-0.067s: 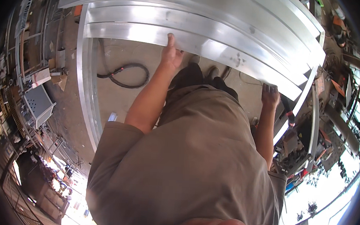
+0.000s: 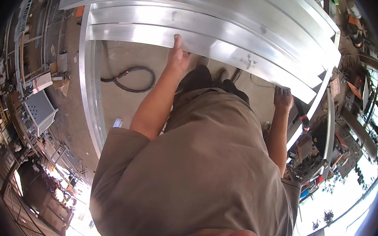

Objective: The person repeatedly places long silver metal panels into a curved metal frame and secures them with a handheld power tool. The person handles each panel one at a time, aligns it within the frame, and fastens it before moving to the next panel.

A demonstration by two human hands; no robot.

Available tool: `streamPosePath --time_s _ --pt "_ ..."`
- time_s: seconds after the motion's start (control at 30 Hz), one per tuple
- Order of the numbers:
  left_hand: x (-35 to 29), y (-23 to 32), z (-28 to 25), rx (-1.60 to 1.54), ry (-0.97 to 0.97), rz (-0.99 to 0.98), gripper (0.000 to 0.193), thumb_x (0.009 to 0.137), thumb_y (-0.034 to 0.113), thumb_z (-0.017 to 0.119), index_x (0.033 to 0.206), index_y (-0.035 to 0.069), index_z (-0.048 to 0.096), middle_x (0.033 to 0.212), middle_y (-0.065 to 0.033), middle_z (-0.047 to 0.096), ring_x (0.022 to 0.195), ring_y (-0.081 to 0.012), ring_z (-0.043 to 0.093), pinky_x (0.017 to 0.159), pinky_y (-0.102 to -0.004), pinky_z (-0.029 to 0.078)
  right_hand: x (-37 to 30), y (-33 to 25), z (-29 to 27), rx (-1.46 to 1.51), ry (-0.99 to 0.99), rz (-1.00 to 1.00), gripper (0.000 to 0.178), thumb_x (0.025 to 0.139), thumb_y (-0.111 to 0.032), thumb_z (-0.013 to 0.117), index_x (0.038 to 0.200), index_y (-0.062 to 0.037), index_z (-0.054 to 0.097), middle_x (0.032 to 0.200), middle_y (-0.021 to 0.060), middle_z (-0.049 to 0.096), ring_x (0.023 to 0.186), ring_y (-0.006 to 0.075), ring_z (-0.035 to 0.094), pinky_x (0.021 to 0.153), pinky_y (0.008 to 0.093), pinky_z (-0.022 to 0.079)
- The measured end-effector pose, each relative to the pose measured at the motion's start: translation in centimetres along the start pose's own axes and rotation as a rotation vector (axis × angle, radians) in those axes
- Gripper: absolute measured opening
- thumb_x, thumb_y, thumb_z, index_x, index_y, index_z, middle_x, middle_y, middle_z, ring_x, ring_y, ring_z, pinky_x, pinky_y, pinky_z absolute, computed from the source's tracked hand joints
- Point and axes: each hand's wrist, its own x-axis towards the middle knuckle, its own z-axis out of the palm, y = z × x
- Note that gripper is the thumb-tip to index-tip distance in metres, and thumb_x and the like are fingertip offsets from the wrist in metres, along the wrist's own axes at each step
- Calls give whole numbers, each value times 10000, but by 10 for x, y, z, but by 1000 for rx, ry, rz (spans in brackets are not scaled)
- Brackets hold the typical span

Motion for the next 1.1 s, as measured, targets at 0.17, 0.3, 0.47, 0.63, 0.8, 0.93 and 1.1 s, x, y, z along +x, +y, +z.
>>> streamPosePath --time_s 0.17,0.3,0.47,0.63,0.8,0.93,1.1 --pt "-11 7 2 -94 -81 31 629 1012 497 663 1493 130 489 1475 -5 573 1358 -220 521 1154 -443 399 2 11 5 65 76 -68 364 1109 -243 479 1385 -6 507 1441 155 520 1350 320 506 1156 543 448" --pt "-33 16 8 -119 -30 146 493 1018 364 689 1423 118 550 1404 -27 618 1328 -230 550 1134 -437 424 -9 -22 8 181 108 -187 311 1094 -227 512 1312 -7 535 1355 146 538 1261 305 555 1110 503 491" --pt "-66 64 4 -95 -228 198 431 920 157 628 1338 55 596 1313 -99 663 1271 -285 596 1111 -460 458 -57 -127 -13 583 382 312 278 1000 -72 564 1265 -9 509 1030 95 652 998 227 642 945 346 530" --pt "-65 95 16 -234 -417 218 585 841 130 606 1407 -1 541 1404 -189 609 1323 -364 567 1173 -528 419 -60 -157 -41 231 508 334 272 888 -192 724 1085 -61 590 1060 81 650 948 236 643 787 360 547" --pt "-76 99 30 -65 -298 271 521 884 170 616 1376 13 555 1348 -173 631 1275 -358 587 1119 -514 469 -54 -194 -62 673 373 289 356 856 -151 761 1131 -14 581 1016 89 697 881 246 679 805 324 545" --pt "-86 105 43 -39 -240 333 504 919 239 639 1373 37 560 1314 -144 639 1242 -345 599 1091 -512 488 -61 -259 -39 1419 351 266 270 965 -178 634 1169 -10 582 993 81 704 938 245 683 983 364 508" --pt "-94 108 49 -135 -76 331 564 919 365 722 1380 91 548 1365 -90 592 1291 -306 555 1115 -526 447 -48 -290 -19 1357 469 357 322 1043 -304 520 1243 -60 580 1180 92 663 1138 235 622 1126 455 416"
